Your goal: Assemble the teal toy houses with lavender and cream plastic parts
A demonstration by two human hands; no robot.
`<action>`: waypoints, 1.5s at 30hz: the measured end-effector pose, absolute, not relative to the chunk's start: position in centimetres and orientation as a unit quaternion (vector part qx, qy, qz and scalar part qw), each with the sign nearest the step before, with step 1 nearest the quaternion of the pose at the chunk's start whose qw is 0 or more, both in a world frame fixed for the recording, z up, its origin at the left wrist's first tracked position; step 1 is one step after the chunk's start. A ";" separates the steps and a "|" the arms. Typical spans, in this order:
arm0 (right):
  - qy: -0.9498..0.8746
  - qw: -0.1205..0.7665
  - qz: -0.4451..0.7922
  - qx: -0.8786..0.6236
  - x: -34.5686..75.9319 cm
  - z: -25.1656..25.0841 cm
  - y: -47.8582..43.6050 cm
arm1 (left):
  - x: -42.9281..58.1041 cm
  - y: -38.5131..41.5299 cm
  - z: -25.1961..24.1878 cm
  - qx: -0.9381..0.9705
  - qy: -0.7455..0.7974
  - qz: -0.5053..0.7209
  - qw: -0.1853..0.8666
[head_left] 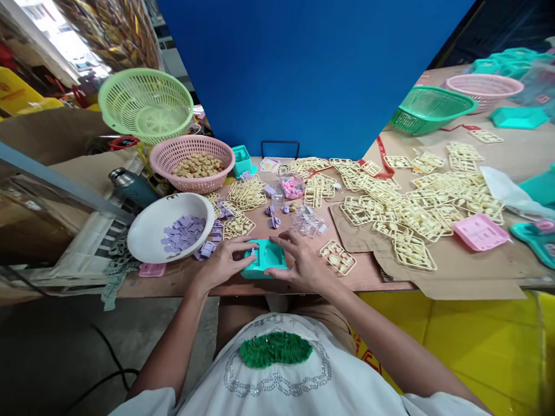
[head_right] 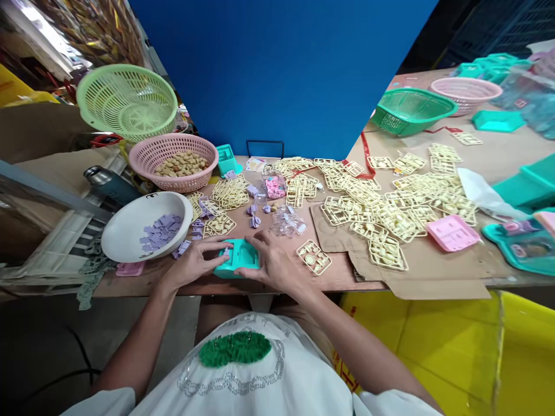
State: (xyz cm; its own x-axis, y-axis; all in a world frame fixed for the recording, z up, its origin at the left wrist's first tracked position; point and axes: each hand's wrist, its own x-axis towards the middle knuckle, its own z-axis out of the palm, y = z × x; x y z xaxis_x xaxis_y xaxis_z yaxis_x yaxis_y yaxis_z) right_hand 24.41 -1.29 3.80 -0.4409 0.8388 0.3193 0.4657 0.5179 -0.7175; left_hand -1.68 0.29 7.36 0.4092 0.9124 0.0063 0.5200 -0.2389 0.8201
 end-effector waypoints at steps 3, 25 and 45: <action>-0.801 0.342 0.280 -0.405 24.5 3.6 -1.2 | -1.8 0.3 7.3 0.749 0.479 0.249 0.385; -0.823 0.041 0.023 -0.567 20.0 8.3 17.6 | 0.9 -3.7 3.2 0.687 0.499 0.394 0.352; -0.561 0.455 0.591 -0.359 23.2 8.4 11.1 | 2.8 1.1 8.2 0.473 0.456 0.591 0.467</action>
